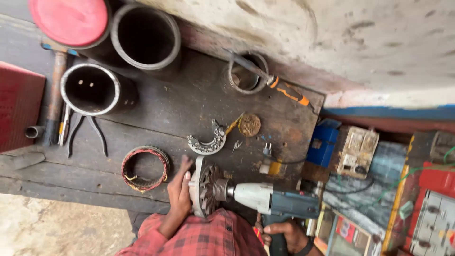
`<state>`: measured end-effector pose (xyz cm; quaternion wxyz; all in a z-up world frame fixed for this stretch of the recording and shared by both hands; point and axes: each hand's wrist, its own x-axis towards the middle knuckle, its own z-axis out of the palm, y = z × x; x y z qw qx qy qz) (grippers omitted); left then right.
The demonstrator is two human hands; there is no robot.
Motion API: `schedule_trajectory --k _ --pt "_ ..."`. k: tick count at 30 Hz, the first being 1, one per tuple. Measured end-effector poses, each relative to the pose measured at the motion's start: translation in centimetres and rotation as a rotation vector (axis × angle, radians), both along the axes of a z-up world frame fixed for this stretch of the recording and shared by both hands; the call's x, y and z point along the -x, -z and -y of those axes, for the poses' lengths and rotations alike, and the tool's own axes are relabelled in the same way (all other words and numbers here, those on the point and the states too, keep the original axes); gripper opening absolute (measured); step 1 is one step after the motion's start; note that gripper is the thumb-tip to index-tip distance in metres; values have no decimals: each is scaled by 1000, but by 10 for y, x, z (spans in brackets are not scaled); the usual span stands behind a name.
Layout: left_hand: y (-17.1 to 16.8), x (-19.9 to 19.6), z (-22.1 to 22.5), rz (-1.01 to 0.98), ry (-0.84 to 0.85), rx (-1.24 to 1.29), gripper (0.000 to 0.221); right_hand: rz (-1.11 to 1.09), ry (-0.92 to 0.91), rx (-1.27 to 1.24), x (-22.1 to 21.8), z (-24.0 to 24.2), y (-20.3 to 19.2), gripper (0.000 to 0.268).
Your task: Repairing a motorcycle alternator component on a workbench using various tools.
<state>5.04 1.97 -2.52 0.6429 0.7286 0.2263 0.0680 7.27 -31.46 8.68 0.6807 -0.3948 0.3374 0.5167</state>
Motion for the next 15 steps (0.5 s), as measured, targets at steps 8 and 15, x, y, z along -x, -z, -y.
schedule_trajectory --k 8,15 --pt "10 5 -8 -22 182 3 44 -19 -23 -65 -3 -3 -12 41" --pt "12 25 -1 -10 68 -3 43 6 -129 1 -8 -7 -15 41"
